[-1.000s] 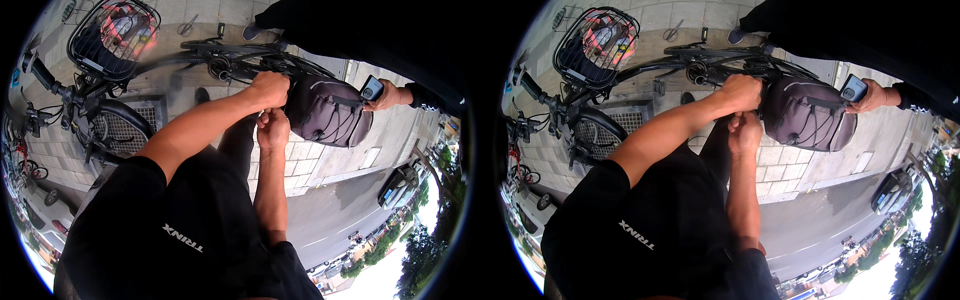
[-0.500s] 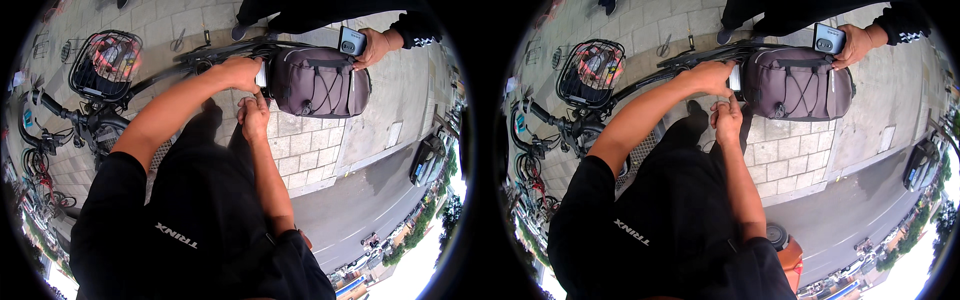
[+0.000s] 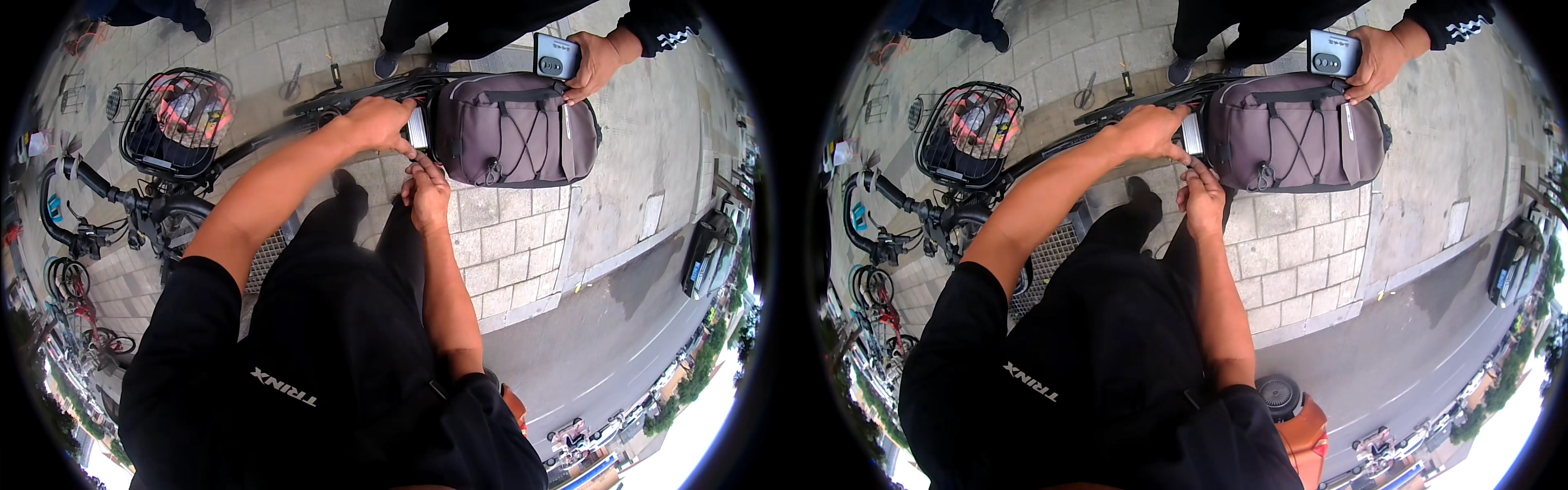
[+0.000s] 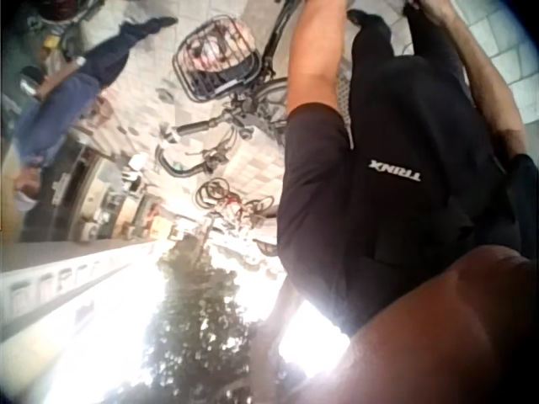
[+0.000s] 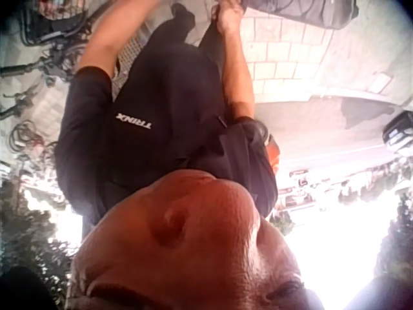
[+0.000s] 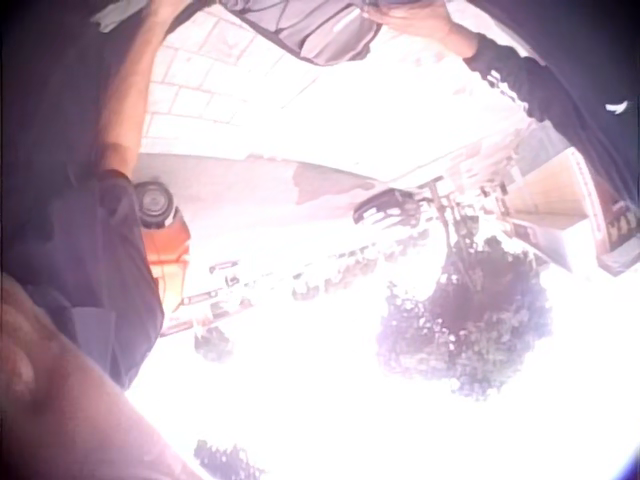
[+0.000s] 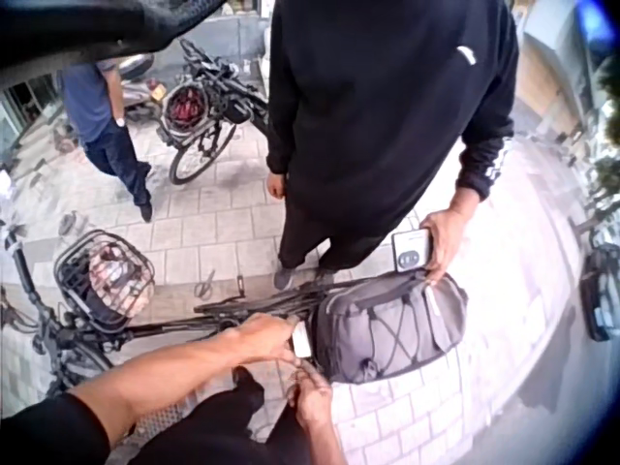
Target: The person kneels on the sidewalk and works on the electrical components of a bicycle. They handle wires and a small electronic box attached to the frame, connecting and adjusting the wiring while another person stands nearby.
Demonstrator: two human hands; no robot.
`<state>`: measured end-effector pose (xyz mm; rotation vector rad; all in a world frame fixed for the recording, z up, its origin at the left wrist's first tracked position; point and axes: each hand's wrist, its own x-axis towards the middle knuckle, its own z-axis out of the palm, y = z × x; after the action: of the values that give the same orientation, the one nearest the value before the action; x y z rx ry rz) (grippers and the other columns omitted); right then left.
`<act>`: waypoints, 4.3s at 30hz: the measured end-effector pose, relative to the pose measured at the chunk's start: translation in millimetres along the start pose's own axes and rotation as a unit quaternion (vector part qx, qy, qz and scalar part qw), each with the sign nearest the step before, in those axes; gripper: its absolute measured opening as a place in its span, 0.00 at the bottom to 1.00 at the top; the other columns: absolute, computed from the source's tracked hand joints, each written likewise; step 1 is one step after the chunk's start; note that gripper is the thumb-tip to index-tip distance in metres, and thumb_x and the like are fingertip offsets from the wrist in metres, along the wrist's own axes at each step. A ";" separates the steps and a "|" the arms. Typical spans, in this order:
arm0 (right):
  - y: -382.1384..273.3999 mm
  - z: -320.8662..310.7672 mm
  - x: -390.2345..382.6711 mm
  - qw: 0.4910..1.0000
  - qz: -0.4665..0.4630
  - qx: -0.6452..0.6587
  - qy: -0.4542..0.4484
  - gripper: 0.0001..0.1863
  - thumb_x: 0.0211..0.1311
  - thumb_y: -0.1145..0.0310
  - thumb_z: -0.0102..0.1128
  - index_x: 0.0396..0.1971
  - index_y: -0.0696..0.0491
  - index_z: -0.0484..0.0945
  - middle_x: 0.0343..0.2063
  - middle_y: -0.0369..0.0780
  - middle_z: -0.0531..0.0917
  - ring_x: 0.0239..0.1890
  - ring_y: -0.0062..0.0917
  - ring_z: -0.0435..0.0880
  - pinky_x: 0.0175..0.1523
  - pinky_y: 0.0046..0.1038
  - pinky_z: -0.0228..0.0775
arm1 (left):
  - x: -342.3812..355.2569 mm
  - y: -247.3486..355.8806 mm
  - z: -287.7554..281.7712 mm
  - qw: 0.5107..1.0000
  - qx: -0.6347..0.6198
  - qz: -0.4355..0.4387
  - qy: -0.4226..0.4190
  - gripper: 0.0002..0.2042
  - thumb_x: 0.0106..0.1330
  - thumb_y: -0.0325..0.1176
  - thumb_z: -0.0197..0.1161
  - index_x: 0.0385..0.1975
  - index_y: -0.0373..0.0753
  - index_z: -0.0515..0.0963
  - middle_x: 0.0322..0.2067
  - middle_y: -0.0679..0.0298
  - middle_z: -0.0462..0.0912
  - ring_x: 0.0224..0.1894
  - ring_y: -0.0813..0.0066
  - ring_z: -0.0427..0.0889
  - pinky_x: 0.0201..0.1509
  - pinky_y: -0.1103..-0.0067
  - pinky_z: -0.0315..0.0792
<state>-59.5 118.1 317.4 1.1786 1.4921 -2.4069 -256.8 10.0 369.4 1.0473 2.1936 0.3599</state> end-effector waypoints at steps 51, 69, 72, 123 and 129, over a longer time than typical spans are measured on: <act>-27.8 23.0 0.4 0.981 0.121 0.145 0.045 0.23 0.74 0.47 0.64 0.52 0.52 0.79 0.36 0.41 0.87 0.32 0.32 0.89 0.36 0.34 0.85 | -6.8 15.8 24.0 0.987 -0.155 -0.050 0.000 0.41 0.45 0.53 0.76 0.59 0.31 0.78 0.42 0.42 0.88 0.46 0.44 0.89 0.51 0.61 0.81; -23.0 -18.2 -2.3 0.987 0.127 -0.058 0.080 0.27 0.71 0.49 0.70 0.45 0.62 0.80 0.33 0.47 0.89 0.26 0.26 0.88 0.26 0.25 0.80 | -63.6 47.2 146.6 0.805 -0.545 -0.019 0.233 0.27 0.71 0.27 0.65 0.69 0.36 0.67 0.35 0.65 0.81 0.35 0.76 0.83 0.37 0.77 0.78; -26.0 -18.8 -2.3 0.987 0.130 -0.064 0.076 0.30 0.71 0.48 0.69 0.49 0.64 0.77 0.36 0.50 0.90 0.25 0.27 0.88 0.25 0.25 0.79 | -51.4 32.9 151.2 0.703 -0.657 -0.089 0.257 0.14 0.74 0.27 0.62 0.57 0.37 0.74 0.41 0.67 0.83 0.43 0.80 0.83 0.40 0.80 0.80; -24.2 -20.5 6.6 0.992 0.106 -0.061 0.014 0.21 0.72 0.51 0.66 0.49 0.55 0.77 0.31 0.45 0.87 0.22 0.23 0.83 0.27 0.25 0.75 | 84.1 -63.3 158.9 0.421 -0.837 -0.325 0.129 0.07 0.76 0.24 0.58 0.46 0.32 0.83 0.42 0.55 0.90 0.40 0.63 0.91 0.45 0.67 0.86; -35.7 -9.5 1.9 0.988 0.134 -0.049 0.054 0.20 0.73 0.56 0.66 0.49 0.60 0.78 0.33 0.46 0.86 0.22 0.24 0.82 0.25 0.25 0.73 | 77.8 -54.8 149.3 0.459 -0.817 -0.314 0.155 0.06 0.76 0.28 0.62 0.42 0.32 0.82 0.41 0.56 0.90 0.41 0.64 0.91 0.46 0.67 0.85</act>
<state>-70.8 144.9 340.2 1.4058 1.3600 -2.1023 -223.1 29.1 196.7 -0.9500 1.1446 1.7929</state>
